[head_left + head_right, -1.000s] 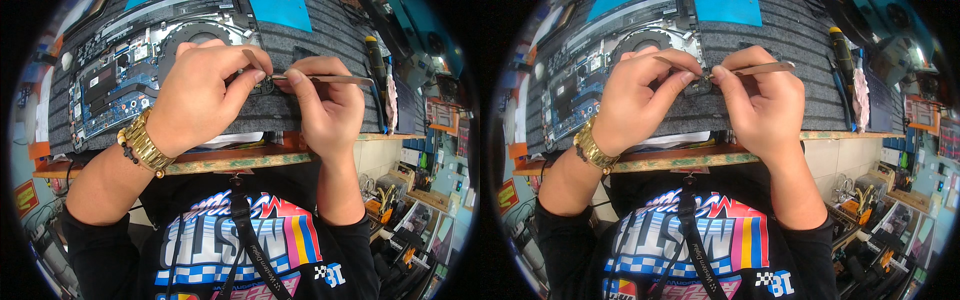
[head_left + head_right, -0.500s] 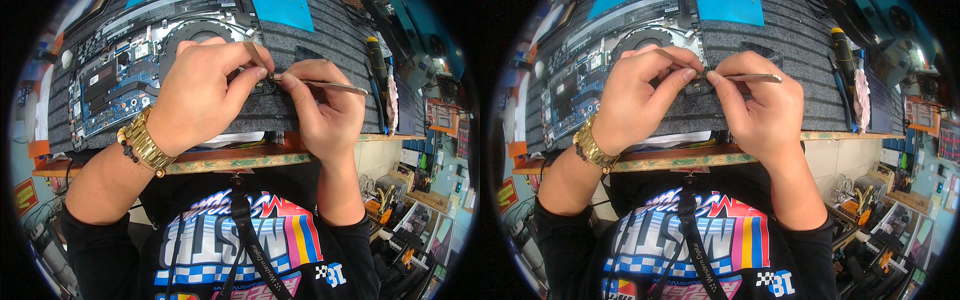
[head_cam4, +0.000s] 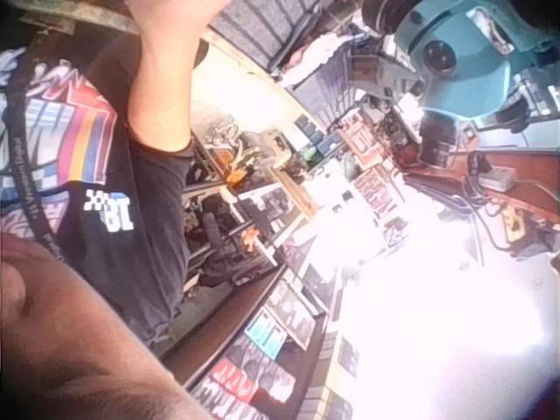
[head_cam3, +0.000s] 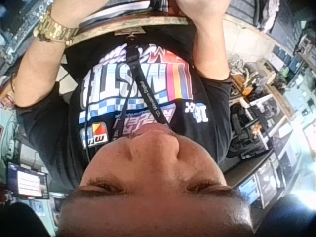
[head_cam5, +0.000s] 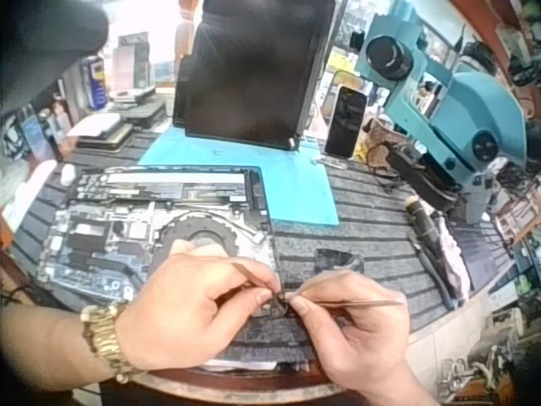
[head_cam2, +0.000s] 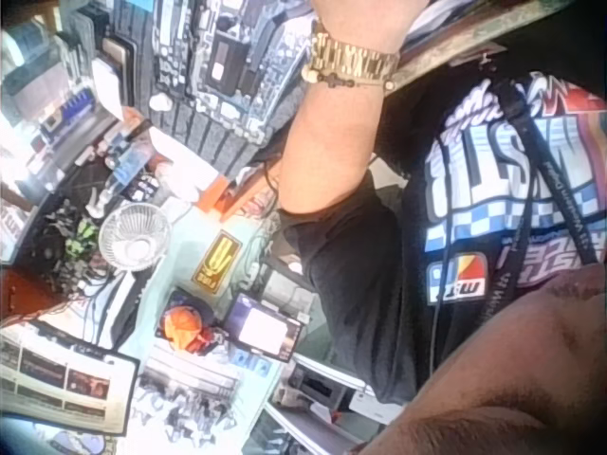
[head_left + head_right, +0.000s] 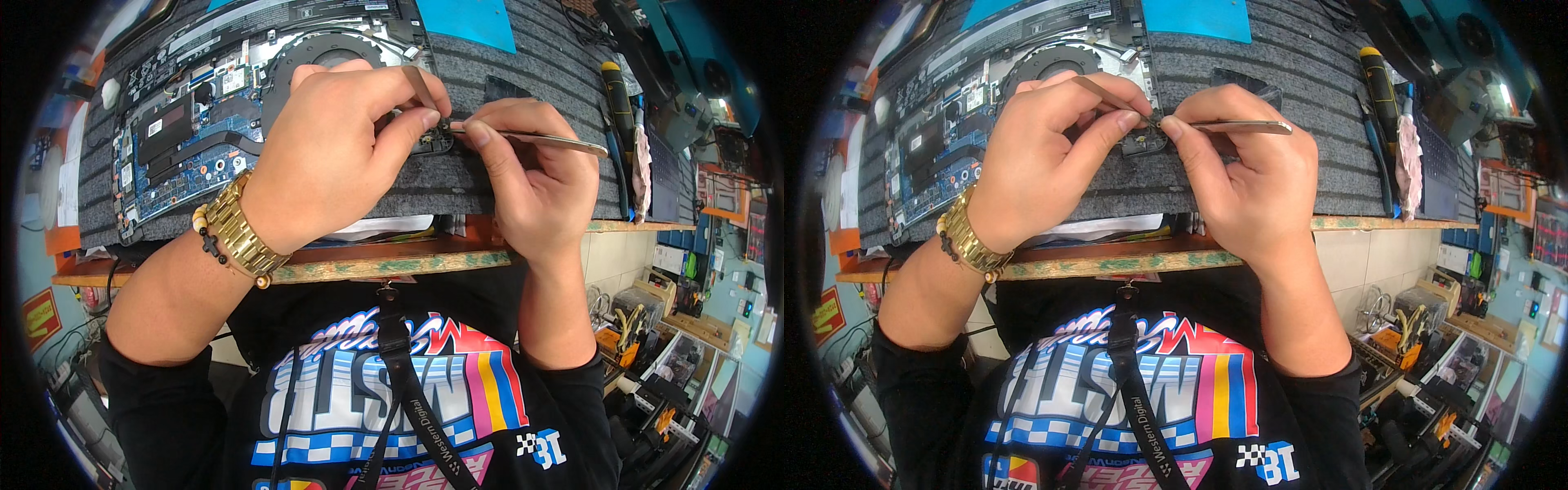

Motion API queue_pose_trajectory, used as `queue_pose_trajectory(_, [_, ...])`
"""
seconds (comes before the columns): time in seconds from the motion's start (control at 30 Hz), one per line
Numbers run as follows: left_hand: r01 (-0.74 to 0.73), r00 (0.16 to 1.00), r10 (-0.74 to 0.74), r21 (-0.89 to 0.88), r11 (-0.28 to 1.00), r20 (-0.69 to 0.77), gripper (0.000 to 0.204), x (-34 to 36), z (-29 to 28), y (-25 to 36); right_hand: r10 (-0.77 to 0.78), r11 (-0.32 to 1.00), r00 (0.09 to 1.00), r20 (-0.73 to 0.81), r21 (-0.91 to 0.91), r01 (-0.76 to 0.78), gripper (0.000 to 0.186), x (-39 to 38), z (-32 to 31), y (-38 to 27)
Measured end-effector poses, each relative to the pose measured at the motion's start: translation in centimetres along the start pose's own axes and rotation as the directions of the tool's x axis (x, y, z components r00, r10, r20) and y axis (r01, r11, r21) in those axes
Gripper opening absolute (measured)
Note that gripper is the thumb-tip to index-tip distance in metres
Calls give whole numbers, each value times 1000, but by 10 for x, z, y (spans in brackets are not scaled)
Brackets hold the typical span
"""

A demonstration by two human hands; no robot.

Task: The person uses tweezers and a pry tool to work on the internal components of an open laptop, handling small parts and wires on the motherboard.

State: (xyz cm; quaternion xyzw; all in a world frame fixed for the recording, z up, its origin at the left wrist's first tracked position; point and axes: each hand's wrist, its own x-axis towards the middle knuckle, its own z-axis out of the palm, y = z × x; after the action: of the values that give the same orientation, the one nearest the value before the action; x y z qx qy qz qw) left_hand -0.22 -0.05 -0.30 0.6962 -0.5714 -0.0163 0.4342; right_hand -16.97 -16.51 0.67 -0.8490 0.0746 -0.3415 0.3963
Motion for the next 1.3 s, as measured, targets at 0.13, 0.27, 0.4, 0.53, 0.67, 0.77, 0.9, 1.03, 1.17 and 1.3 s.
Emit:
queue_pose_trajectory(0.13, [17, 1000, -17, -23, 1000, 4, 13, 1, -1, 1, 14, 1000, 1000, 1, 18, -14, 7, -1, -1, 1])
queue_pose_trajectory(0.27, [26, 999, -26, -1, 1000, 18, 13, 0, -1, 2, 29, 1000, 1000, 4, 10, -29, 7, -2, 0, 1])
queue_pose_trajectory(0.4, [33, 999, -33, 0, 999, 21, 12, 1, -1, 2, 21, 1000, 1000, 6, 8, -21, 7, -2, -1, 2])
queue_pose_trajectory(0.53, [22, 1000, -22, -10, 1000, 9, 12, 1, 0, 1, 9, 1000, 1000, 2, 21, -9, 8, -4, 0, 4])
queue_pose_trajectory(0.67, [11, 1000, -11, 6, 1000, 10, 11, 0, -3, 2, -55, 997, 998, -42, -64, 53, 8, -5, 6, 1])
queue_pose_trajectory(0.77, [38, 999, -37, -55, 998, 17, 11, 1, -2, 3, -70, 992, 994, -88, -115, 60, 8, -7, 11, 1])
queue_pose_trajectory(0.9, [83, 997, -82, -180, 980, 16, 11, 0, -2, 5, -74, 990, 987, -140, -128, 56, 10, -10, 16, 3])
queue_pose_trajectory(1.03, [161, 987, -160, -284, 945, 26, 11, -1, -3, 6, -81, 983, 988, -131, -173, 58, 10, -10, 15, 0])
queue_pose_trajectory(1.17, [153, 988, -149, -271, 950, 37, 12, -1, -4, 6, -113, 982, 985, -131, -162, 92, 10, -9, 15, 3])
queue_pose_trajectory(1.3, [126, 992, -117, -225, 966, 50, 12, 0, -5, 5, -22, 998, 991, -129, -57, 14, 9, -9, 13, 3])
